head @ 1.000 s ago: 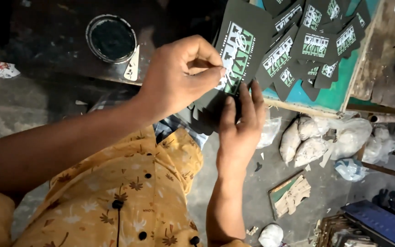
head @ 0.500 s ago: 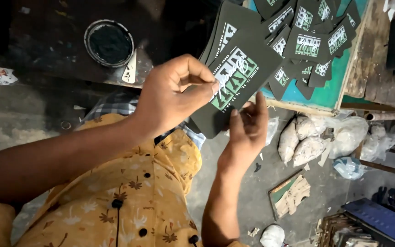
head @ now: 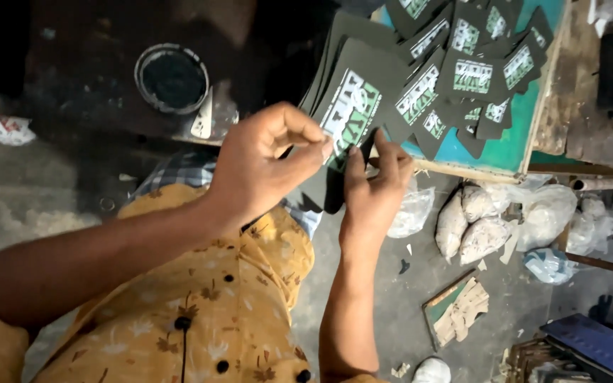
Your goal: Cleaning excess ink or debris from printed labels using a needle tool.
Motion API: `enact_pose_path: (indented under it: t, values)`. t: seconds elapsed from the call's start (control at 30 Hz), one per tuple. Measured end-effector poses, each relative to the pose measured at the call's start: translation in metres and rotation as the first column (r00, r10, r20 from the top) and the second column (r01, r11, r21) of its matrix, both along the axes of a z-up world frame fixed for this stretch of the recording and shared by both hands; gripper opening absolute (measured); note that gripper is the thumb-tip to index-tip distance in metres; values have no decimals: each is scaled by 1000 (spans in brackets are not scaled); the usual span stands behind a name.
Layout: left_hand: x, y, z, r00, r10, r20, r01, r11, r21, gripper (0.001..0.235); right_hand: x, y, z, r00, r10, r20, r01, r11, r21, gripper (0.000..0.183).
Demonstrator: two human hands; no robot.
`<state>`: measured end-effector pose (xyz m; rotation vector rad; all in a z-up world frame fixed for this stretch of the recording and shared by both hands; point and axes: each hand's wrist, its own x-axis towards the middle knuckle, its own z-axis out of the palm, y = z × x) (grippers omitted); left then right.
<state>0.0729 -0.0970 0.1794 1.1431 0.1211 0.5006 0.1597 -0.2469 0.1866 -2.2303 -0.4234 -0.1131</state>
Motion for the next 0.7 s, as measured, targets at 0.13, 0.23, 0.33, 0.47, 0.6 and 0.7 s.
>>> enact_pose_path:
  t: [0.13, 0.23, 0.33, 0.47, 0.6, 0.7]
  values:
    - [-3, -4, 2, 1000, -7, -2, 7, 1000, -30, 9, -2, 8, 14, 995, -88, -50, 83, 991, -101, 41]
    - [-7, -5, 2, 999, -8, -34, 6, 998, -61, 10, -2, 6, 14, 999, -47, -24, 43, 990, -133, 40]
    - [-7, -5, 2, 999, -11, -39, 9, 999, -43, 10, -1, 6, 11, 999, -29, -17, 27, 996, -85, 38]
    - [-6, -6, 1, 999, -9, -33, 9, 1000, -16, 10, -5, 9, 5, 998, -28, 49, 28, 1000, 2, 37]
    - [-11, 2, 6, 996, 33, -82, -34, 999, -9, 9, -2, 3, 7, 998, 44, 39, -54, 943, 328, 54]
    - [-26, 25, 17, 983, 128, -128, -122, 991, 56, 9, 16, -33, 11, 956, 4, 292, -178, 801, 571, 51]
